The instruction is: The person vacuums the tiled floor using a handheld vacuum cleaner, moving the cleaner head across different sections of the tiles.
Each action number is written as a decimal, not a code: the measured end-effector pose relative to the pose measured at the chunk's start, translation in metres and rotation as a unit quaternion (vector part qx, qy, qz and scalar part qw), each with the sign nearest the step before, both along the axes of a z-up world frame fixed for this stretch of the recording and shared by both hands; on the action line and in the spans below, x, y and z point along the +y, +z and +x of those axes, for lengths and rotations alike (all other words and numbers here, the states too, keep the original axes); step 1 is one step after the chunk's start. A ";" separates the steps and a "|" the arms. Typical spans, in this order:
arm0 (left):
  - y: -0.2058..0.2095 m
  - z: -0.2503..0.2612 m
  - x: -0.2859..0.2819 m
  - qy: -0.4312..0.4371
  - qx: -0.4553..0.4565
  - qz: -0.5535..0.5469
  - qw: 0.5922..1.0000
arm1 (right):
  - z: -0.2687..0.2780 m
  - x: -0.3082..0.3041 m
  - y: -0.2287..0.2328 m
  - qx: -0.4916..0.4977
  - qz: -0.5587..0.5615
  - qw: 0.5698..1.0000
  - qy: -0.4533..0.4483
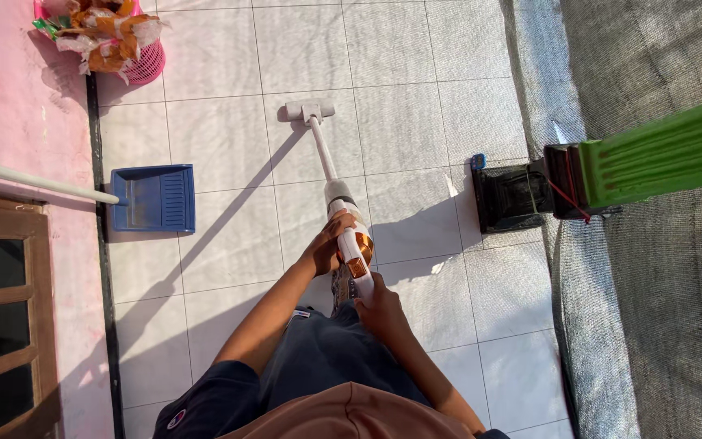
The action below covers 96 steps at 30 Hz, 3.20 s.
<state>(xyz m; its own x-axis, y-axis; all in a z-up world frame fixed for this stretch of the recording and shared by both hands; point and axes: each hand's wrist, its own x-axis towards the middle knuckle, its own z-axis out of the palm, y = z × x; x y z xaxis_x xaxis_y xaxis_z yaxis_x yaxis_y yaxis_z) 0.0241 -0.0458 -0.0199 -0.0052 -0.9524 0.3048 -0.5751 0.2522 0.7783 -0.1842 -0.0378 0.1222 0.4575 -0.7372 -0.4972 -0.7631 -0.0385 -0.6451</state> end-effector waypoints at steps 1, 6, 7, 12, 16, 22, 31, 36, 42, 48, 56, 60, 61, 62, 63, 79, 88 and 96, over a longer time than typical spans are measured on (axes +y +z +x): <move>-0.001 0.006 -0.013 0.013 0.022 0.016 1.000 | 0.008 -0.014 -0.003 -0.006 -0.008 1.000 -0.001; -0.007 0.046 -0.088 0.044 0.042 0.026 0.998 | 0.045 -0.094 -0.020 -0.006 -0.033 0.999 0.027; -0.009 0.054 -0.102 0.047 0.031 0.045 0.997 | 0.052 -0.108 -0.022 -0.035 -0.035 0.998 0.029; -0.019 0.089 -0.153 0.049 0.007 0.039 0.998 | 0.087 -0.163 -0.027 -0.049 -0.029 0.998 0.016; -0.026 0.109 -0.180 0.061 -0.008 0.014 0.998 | 0.108 -0.195 -0.022 -0.006 -0.024 0.999 0.037; -0.034 0.114 -0.193 0.090 0.014 0.029 0.995 | 0.119 -0.215 -0.020 0.004 -0.036 0.998 0.056; -0.021 0.089 -0.136 0.041 -0.005 -0.013 0.999 | 0.082 -0.146 -0.018 -0.026 -0.064 0.997 0.033; -0.009 0.061 -0.068 0.021 -0.017 0.005 1.000 | 0.048 -0.069 -0.021 -0.035 -0.055 0.997 0.029; 0.025 0.026 -0.008 -0.029 0.003 -0.002 1.000 | 0.027 0.002 0.024 0.015 -0.017 1.000 0.012; 0.058 0.012 0.044 -0.038 0.068 0.014 0.997 | 0.024 0.053 0.080 0.043 0.048 0.997 -0.032; 0.065 0.025 0.039 -0.047 0.030 0.000 0.998 | 0.031 0.052 0.064 0.033 -0.030 0.999 -0.023; 0.051 0.027 0.015 -0.047 0.041 -0.010 0.998 | 0.032 0.030 0.065 0.033 -0.040 0.998 -0.041; 0.044 0.028 0.005 -0.040 0.021 0.016 0.999 | 0.038 0.024 0.058 0.044 -0.048 0.997 -0.039; 0.036 0.030 -0.004 -0.034 0.001 0.041 0.999 | 0.044 0.017 0.050 0.054 -0.055 0.996 -0.037; 0.029 0.033 -0.010 -0.033 0.005 0.042 0.999 | 0.049 0.012 0.040 0.058 -0.054 0.996 -0.035; -0.012 0.138 -0.184 0.028 0.073 -0.003 0.997 | 0.143 -0.188 -0.014 0.017 -0.028 0.999 0.003; -0.007 0.150 -0.236 0.050 0.054 -0.027 0.997 | 0.157 -0.246 -0.010 0.021 -0.062 0.998 0.023; 0.060 0.117 -0.268 0.008 0.109 -0.022 0.994 | 0.139 -0.262 0.095 0.090 -0.059 0.994 -0.004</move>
